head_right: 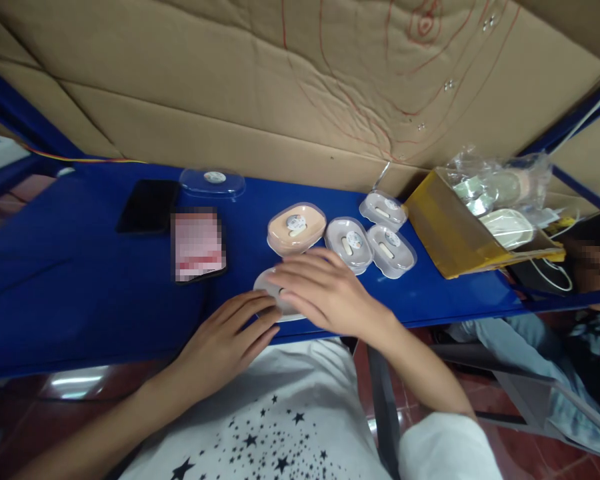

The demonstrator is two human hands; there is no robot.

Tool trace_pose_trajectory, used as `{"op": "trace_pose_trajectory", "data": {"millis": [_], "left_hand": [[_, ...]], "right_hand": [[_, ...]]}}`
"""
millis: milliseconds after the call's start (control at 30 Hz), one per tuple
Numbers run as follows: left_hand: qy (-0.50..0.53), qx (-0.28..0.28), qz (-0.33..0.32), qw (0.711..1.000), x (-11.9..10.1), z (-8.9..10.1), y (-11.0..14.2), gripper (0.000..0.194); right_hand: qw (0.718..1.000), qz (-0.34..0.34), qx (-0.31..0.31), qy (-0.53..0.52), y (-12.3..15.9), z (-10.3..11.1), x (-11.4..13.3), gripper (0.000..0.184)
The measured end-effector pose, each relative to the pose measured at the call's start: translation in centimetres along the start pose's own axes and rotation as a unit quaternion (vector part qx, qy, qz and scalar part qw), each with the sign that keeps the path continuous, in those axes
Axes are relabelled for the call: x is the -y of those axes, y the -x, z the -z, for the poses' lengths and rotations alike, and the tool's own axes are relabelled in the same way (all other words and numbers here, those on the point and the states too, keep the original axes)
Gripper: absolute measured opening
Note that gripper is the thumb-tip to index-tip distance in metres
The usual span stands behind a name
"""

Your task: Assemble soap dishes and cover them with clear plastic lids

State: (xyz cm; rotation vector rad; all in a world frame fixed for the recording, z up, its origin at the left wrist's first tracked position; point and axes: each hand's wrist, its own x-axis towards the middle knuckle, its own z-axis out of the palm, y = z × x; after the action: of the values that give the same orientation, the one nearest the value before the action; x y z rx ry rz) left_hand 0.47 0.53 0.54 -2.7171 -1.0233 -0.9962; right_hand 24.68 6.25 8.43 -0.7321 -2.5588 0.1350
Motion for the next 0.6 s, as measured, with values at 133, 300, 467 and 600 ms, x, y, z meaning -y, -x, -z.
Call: {"op": "trace_pose_trajectory", "data": {"millis": [133,300,467,600], "left_hand": [[0.01,-0.013,-0.006,1.0,0.2,-0.1,0.0,0.014],[0.035,0.0,0.003,0.999,0.3,-0.1,0.2,0.017],[0.063,0.015,0.012,0.998,0.2,0.2,0.4,0.017],[0.058,0.019,0.006,0.998,0.4,0.0,0.6,0.012]], "right_hand": [[0.997,0.025,0.074,0.03,-12.9,-1.6,-4.6,0.038],[0.972,-0.069,0.204,0.092,-24.8,-8.6,-11.2,0.06],[0.967,-0.116,0.221,0.047,-26.4,-11.6,-12.8,0.055],[0.975,-0.098,0.2,0.016,-24.8,-9.7,-13.3,0.054]]}}
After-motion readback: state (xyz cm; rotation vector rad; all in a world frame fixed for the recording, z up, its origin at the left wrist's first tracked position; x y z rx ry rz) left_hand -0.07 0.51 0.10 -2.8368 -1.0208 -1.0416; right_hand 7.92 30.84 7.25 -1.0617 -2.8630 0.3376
